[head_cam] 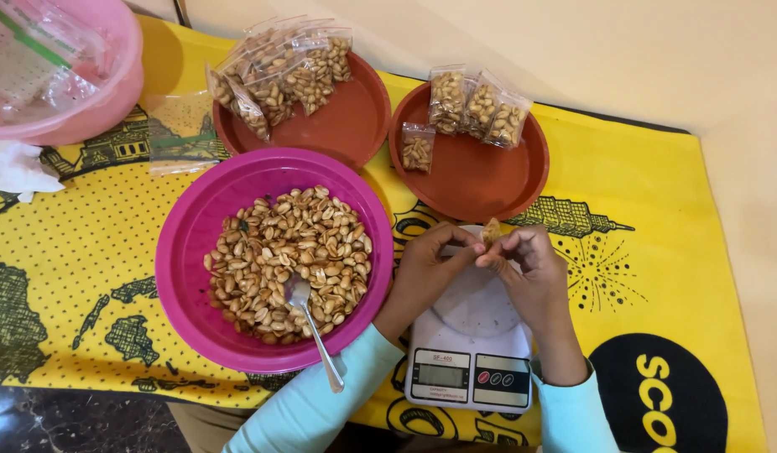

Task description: Packaging roasted peanuts into small plastic bags, weighing each bag on a digital scale, and sealing them.

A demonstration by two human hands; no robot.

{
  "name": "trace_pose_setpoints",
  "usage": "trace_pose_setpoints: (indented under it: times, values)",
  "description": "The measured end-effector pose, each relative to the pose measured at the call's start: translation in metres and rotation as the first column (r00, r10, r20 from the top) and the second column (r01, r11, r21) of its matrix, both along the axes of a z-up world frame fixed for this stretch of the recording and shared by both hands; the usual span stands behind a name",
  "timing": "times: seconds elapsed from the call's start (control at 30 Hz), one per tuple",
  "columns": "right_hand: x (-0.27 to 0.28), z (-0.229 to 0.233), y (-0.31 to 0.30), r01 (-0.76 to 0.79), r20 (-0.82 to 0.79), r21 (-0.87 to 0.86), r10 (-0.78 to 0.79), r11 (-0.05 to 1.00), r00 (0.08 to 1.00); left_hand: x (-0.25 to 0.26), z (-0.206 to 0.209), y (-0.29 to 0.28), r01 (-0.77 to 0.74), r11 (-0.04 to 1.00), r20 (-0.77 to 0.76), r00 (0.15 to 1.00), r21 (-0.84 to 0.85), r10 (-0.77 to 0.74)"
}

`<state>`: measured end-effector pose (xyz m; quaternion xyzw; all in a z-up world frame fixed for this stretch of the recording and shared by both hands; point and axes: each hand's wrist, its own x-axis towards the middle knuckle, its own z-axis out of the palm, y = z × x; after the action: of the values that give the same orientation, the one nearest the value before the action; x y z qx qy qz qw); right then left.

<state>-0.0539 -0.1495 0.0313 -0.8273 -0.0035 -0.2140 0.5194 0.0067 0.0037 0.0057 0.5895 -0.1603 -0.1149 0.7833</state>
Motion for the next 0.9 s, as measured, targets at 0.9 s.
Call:
trace_pose_setpoints:
  times: [0.9]
  values:
    - [-0.006, 0.011, 0.018, 0.159, 0.139, -0.468, -0.105, 0.870, 0.985, -0.014, 0.002, -0.003, -0.074, 0.990, 0.135, 0.989, 0.120, 0.058]
